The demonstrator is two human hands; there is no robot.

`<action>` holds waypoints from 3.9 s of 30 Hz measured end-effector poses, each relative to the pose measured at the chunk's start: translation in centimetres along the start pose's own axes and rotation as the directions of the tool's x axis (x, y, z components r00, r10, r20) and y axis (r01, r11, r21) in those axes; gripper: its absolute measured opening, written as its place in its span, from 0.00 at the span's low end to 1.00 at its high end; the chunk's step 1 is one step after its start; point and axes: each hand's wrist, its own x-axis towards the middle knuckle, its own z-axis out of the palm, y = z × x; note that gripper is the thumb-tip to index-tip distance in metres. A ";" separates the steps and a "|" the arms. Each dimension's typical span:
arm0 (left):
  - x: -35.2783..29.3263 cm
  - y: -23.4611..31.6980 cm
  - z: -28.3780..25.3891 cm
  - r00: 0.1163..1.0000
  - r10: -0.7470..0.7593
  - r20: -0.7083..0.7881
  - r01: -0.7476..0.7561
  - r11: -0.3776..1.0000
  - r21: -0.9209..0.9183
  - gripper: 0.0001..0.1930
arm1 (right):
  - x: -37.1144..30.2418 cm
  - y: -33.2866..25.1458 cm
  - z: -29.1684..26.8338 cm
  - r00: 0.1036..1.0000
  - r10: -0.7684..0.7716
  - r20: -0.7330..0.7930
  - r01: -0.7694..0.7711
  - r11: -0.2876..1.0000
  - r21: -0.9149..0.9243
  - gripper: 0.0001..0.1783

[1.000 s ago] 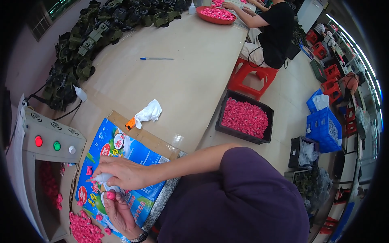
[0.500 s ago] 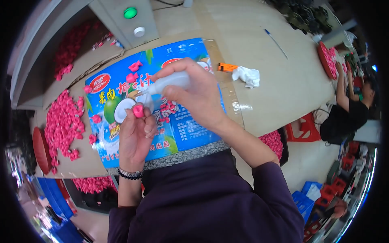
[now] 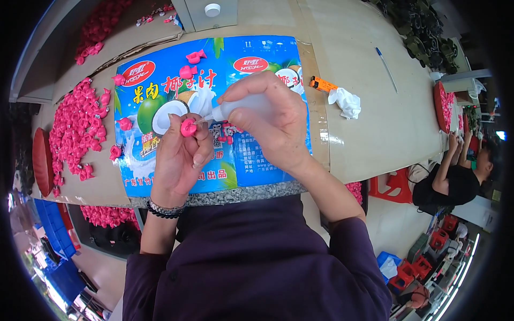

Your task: The person takes plastic toy pieces from a machine and tabletop, applies glue onto them using a squeeze bottle, and joins the components together by hand.

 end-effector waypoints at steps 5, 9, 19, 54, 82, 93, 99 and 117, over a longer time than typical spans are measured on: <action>-0.4 0.1 0.6 1.000 0.014 -0.025 -0.013 1.000 0.028 0.25 | -0.1 0.0 0.1 1.000 -0.022 0.021 0.023 1.000 -0.012 0.10; -0.5 0.0 0.4 1.000 0.011 -0.024 -0.010 1.000 0.023 0.25 | -0.1 0.0 0.2 1.000 -0.018 0.020 0.018 1.000 -0.004 0.10; -0.8 0.1 0.5 0.999 0.016 -0.037 -0.014 0.999 0.045 0.25 | -0.4 -0.1 0.1 0.996 -0.076 0.046 0.081 0.990 -0.119 0.11; -1.8 -0.9 0.8 0.947 0.319 0.044 -0.321 0.944 0.076 0.06 | -2.9 -0.7 0.6 0.986 -0.145 -0.078 0.142 0.989 -0.042 0.11; -4.1 -1.0 -1.5 0.947 0.320 0.006 -0.320 0.943 0.089 0.07 | 2.6 0.9 -2.3 0.898 0.434 -0.076 -0.429 0.900 0.075 0.17; -4.5 -1.6 -1.3 0.958 0.284 -0.029 -0.281 0.957 0.071 0.05 | 4.0 3.9 -2.3 0.863 0.075 0.499 0.342 0.639 -0.689 0.09; -4.2 -1.7 -1.0 0.959 0.282 0.008 -0.282 0.957 0.071 0.06 | 4.6 4.5 -2.3 0.823 0.057 0.566 0.417 0.616 -0.668 0.09; -2.3 -1.4 0.0 0.931 0.364 -0.015 -0.355 0.915 0.192 0.12 | -0.2 -0.2 2.6 0.970 -0.008 0.243 0.107 0.911 -0.398 0.07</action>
